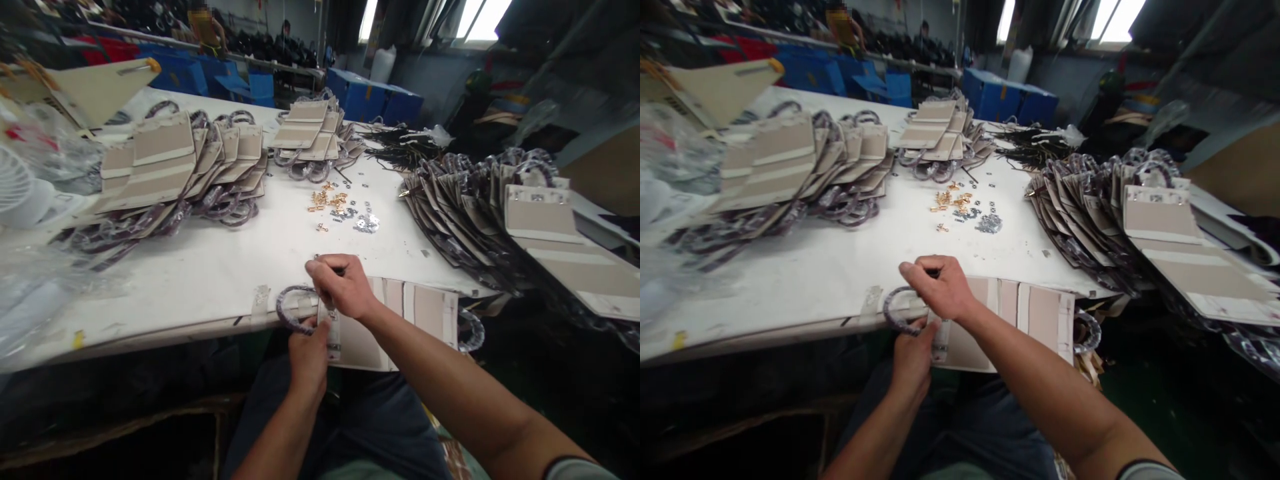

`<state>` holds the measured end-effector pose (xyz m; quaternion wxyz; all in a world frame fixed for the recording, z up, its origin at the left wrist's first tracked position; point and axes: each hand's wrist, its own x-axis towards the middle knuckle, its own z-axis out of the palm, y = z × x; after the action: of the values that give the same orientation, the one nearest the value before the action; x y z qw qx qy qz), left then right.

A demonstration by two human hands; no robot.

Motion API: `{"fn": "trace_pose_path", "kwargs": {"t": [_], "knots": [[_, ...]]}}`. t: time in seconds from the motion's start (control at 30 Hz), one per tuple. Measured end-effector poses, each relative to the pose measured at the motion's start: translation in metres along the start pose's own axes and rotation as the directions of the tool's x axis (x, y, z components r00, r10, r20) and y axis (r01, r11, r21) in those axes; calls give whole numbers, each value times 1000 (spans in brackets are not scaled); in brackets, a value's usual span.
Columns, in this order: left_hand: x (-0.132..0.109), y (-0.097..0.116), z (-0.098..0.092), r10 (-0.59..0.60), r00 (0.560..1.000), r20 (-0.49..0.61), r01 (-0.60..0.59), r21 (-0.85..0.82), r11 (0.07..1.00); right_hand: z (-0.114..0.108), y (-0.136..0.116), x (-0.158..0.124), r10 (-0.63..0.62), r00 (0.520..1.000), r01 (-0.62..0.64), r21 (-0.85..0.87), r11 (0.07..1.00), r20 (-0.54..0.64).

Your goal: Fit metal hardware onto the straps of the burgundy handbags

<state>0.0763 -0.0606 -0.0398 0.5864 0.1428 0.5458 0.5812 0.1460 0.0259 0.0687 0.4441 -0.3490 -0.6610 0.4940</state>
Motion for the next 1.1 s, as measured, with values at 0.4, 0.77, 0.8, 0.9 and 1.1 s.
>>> {"fn": "trace_pose_path", "kwargs": {"t": [0.4,0.77,0.8,0.9,1.1], "knots": [[-2,6,0,17,1000,-18,-17,-8,1000,-7,14,-8,-53,986,71,-115,991,159],[2,-2,-1,-29,1000,-7,29,-17,999,-5,10,-30,-176,951,188,26,982,-253],[1,0,0,-29,1000,-11,29,-16,999,-2,14,-31,-154,955,159,-2,987,-254],[-2,7,1,-24,1000,-19,24,-20,1000,-4,20,-31,-122,967,106,-83,991,-225],[-4,9,4,-47,998,-52,44,-48,998,-53,12,-37,149,965,-210,-297,932,-215]]}}
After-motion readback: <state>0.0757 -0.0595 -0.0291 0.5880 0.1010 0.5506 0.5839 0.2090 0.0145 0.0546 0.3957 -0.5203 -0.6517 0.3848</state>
